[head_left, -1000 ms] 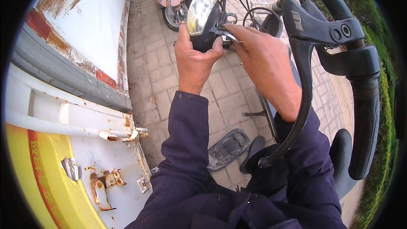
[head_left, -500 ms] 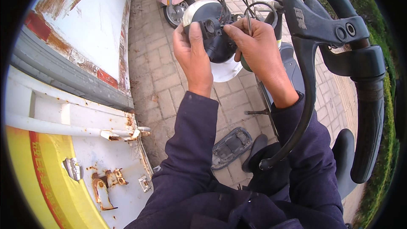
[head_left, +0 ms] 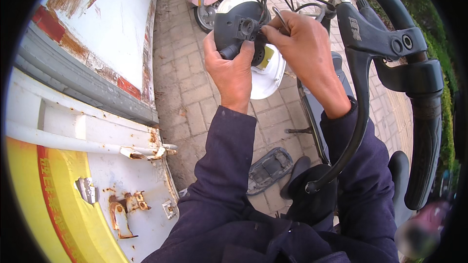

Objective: The person works on the wiring inside the scooter's headlight assembly, using a screwdriver to remove and reinsert the bulb and connect wires. They then move to the seat area, remove the seat, and use the screwdriver on the ignition switch and surrounding components.

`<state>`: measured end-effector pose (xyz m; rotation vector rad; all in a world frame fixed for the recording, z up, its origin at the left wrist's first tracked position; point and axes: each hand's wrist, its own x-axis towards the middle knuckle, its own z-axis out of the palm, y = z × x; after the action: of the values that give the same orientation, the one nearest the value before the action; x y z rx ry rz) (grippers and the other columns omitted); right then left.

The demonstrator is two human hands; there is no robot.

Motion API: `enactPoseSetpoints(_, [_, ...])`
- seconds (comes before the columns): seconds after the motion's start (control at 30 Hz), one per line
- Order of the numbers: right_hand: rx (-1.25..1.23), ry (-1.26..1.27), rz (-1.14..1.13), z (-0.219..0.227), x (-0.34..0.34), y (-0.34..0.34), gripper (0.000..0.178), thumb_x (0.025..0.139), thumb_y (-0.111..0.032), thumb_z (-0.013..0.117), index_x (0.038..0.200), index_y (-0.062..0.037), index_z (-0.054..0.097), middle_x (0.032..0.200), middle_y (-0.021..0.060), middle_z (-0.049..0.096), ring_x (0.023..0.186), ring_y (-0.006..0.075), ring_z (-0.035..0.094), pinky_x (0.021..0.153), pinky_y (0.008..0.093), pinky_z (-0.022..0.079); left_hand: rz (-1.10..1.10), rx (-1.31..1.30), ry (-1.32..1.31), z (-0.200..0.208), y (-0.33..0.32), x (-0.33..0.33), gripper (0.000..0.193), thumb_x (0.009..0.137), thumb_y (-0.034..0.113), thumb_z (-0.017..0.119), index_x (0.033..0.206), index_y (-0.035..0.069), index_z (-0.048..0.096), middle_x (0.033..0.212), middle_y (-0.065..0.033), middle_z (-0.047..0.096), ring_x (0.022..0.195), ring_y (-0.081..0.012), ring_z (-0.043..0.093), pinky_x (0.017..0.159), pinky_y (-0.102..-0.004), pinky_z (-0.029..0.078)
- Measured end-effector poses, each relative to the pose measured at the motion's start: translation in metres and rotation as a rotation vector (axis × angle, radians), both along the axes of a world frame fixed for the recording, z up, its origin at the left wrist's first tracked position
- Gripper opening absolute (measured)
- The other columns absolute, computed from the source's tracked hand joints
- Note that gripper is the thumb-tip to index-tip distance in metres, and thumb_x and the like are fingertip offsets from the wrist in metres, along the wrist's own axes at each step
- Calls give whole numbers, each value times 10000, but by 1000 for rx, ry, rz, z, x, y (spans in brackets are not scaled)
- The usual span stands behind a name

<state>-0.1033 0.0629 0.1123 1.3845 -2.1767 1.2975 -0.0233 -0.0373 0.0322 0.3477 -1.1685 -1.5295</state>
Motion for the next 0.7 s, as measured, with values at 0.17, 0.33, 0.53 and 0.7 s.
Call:
enactPoseSetpoints(0.17, [-17, 103, -8, 3, 9, 0, 194, 920, -187, 740, 865, -11, 682, 637, 122, 615, 565, 215, 594, 551, 352, 432, -62, 67, -26, 9, -3, 4, 436, 824, 32, 794, 1199, -23, 577, 1066, -78, 680, 902, -121, 646, 824, -274, 550])
enactPoseSetpoints(0.33, [47, 348, 86, -19, 18, 12, 96, 876, -56, 749, 927, -38, 669, 776, 120, 670, 665, 314, 659, 589, 382, 499, -77, 62, -53, 13, -6, 10, 431, 814, 23, 795, 1180, -35, 575, 1054, -82, 687, 883, -116, 651, 792, -264, 552])
enactPoseSetpoints(0.53, [-133, -398, 107, -9, -6, 13, 93, 972, -75, 739, 993, 13, 719, 765, 8, 669, 655, 39, 579, 555, 236, 458, -123, 86, 36, 14, 5, 0, 410, 823, 7, 774, 1177, -30, 571, 1061, -87, 689, 885, -111, 651, 803, -267, 553])
enactPoseSetpoints(0.7, [-113, -164, 36, -24, 31, 18, 65, 961, -52, 742, 982, 4, 716, 742, 0, 657, 611, 33, 538, 536, 224, 430, -60, -28, -80, 15, 10, 2, 397, 840, 12, 784, 1175, -30, 575, 1070, -86, 692, 914, -115, 656, 827, -276, 559])
